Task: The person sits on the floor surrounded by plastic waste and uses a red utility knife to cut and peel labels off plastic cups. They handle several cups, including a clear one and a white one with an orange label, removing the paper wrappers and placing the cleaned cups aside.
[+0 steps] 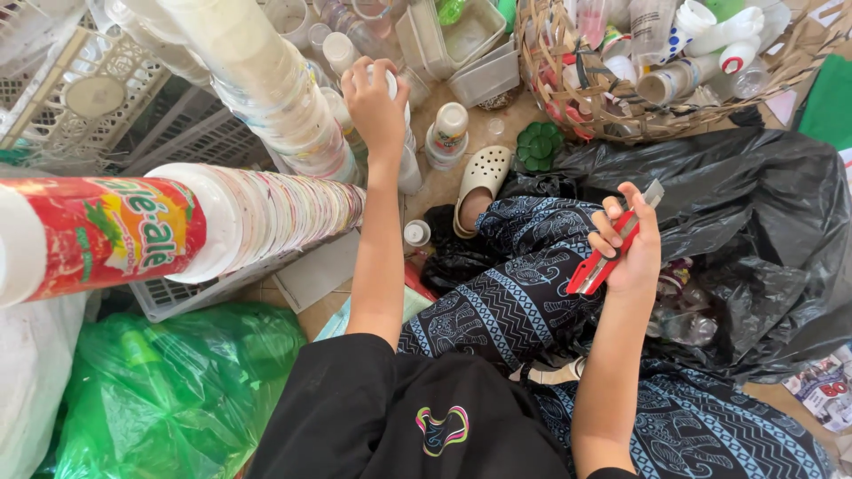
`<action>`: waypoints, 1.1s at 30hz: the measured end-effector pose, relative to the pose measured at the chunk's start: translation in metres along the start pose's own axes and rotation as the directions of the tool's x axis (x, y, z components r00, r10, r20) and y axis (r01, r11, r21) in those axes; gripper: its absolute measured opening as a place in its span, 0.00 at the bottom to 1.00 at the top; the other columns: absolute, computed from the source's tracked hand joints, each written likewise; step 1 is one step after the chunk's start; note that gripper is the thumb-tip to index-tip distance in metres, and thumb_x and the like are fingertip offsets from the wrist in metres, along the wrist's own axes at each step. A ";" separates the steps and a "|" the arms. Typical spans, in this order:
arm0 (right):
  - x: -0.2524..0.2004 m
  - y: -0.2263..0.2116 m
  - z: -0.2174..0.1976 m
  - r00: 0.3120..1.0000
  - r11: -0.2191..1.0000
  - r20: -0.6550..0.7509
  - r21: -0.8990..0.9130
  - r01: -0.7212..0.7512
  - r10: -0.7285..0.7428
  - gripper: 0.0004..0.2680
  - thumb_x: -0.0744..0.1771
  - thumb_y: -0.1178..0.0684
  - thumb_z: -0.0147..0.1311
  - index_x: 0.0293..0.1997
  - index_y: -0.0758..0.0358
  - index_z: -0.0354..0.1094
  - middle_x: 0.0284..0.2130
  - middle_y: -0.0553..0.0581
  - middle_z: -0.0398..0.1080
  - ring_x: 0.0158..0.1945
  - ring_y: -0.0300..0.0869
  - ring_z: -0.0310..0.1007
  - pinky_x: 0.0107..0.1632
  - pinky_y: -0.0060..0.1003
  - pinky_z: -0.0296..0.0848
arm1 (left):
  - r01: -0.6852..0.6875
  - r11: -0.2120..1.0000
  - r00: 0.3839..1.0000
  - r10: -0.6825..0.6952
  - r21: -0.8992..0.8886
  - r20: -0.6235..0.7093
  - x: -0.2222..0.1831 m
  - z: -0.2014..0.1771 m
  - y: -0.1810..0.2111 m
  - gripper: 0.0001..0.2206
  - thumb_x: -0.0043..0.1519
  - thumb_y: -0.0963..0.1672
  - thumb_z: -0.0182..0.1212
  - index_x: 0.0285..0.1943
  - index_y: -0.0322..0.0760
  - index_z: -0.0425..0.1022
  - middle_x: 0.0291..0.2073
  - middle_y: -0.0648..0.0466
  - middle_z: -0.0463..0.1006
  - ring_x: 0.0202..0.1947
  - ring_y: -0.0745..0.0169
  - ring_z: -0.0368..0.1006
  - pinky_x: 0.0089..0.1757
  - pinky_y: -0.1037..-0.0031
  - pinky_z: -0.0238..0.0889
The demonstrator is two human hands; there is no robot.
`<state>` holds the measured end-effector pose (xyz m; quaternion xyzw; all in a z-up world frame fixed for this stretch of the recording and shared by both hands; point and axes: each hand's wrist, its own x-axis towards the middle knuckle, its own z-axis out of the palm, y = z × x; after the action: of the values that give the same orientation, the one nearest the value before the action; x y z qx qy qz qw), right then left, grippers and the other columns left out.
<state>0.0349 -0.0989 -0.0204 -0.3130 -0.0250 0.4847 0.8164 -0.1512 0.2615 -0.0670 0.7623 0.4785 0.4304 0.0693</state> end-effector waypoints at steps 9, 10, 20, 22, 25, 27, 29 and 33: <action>0.005 0.003 0.009 0.998 1.000 0.053 0.016 -0.021 0.020 0.08 0.71 0.51 0.51 0.54 0.57 0.69 0.32 0.50 0.67 0.23 0.30 0.52 0.20 0.22 0.48 | -0.145 0.945 0.988 0.124 0.293 0.088 -0.007 0.023 -0.034 0.16 0.59 0.49 0.70 0.55 0.53 0.75 0.68 0.58 0.62 0.70 0.33 0.50 0.60 0.40 0.57; 0.008 0.004 0.008 0.998 1.000 0.060 0.013 -0.007 0.006 0.08 0.71 0.51 0.51 0.54 0.57 0.69 0.32 0.50 0.67 0.23 0.30 0.52 0.20 0.22 0.48 | -0.148 0.947 0.988 0.131 0.283 0.078 -0.006 0.019 -0.033 0.16 0.59 0.49 0.70 0.55 0.53 0.75 0.68 0.58 0.62 0.70 0.33 0.50 0.60 0.40 0.57; 0.004 0.007 0.010 1.000 0.999 0.003 0.036 0.003 -0.003 0.08 0.71 0.52 0.50 0.54 0.58 0.67 0.32 0.50 0.65 0.23 0.30 0.51 0.20 0.22 0.48 | -0.109 0.983 0.983 0.085 0.146 0.163 -0.006 -0.010 0.047 0.14 0.60 0.47 0.68 0.54 0.44 0.79 0.73 0.52 0.47 0.74 0.35 0.37 0.66 0.39 0.43; 0.007 0.007 0.006 1.000 0.998 0.004 0.055 0.003 -0.004 0.08 0.71 0.52 0.50 0.55 0.58 0.66 0.32 0.51 0.65 0.23 0.30 0.52 0.19 0.22 0.48 | -0.090 0.996 0.988 0.091 -0.014 0.122 -0.024 -0.005 0.087 0.11 0.61 0.43 0.65 0.52 0.39 0.79 0.69 0.51 0.52 0.74 0.40 0.40 0.69 0.50 0.48; 0.011 0.006 0.002 0.999 0.997 0.052 -0.073 0.002 0.002 0.08 0.73 0.47 0.43 0.55 0.56 0.63 0.30 0.48 0.59 0.21 0.28 0.51 0.16 0.19 0.56 | -0.078 0.964 0.983 0.117 -0.253 0.142 -0.079 0.048 0.113 0.09 0.59 0.39 0.64 0.46 0.45 0.76 0.62 0.50 0.61 0.68 0.37 0.58 0.60 0.47 0.63; 0.013 0.008 0.009 0.998 0.998 0.061 -0.057 0.010 -0.006 0.08 0.73 0.48 0.43 0.54 0.57 0.62 0.29 0.48 0.59 0.21 0.27 0.48 0.16 0.18 0.55 | -0.216 0.888 0.880 0.357 -0.406 0.313 -0.112 0.084 0.115 0.03 0.60 0.43 0.59 0.38 0.50 0.76 0.44 0.59 0.70 0.53 0.57 0.68 0.50 0.70 0.68; 0.015 0.012 0.011 0.999 0.997 0.048 -0.081 0.011 -0.007 0.07 0.73 0.49 0.44 0.54 0.56 0.62 0.29 0.48 0.60 0.21 0.27 0.49 0.16 0.19 0.56 | -0.155 0.914 0.837 0.323 -0.375 0.442 -0.165 0.163 0.074 0.04 0.59 0.44 0.60 0.40 0.51 0.76 0.47 0.59 0.70 0.54 0.52 0.69 0.51 0.66 0.69; 0.021 0.022 0.021 0.999 0.993 0.026 -0.118 -0.026 0.029 0.07 0.72 0.51 0.44 0.54 0.58 0.60 0.28 0.52 0.61 0.19 0.29 0.50 0.14 0.22 0.57 | -0.153 0.978 0.626 0.204 -0.139 0.752 -0.231 0.285 -0.003 0.12 0.56 0.47 0.65 0.50 0.53 0.80 0.63 0.53 0.66 0.67 0.36 0.60 0.60 0.59 0.66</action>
<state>0.0215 -0.0644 -0.0208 -0.3541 -0.0605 0.4978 0.7894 0.0130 0.1682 -0.3822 0.9133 0.3133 0.0888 0.2446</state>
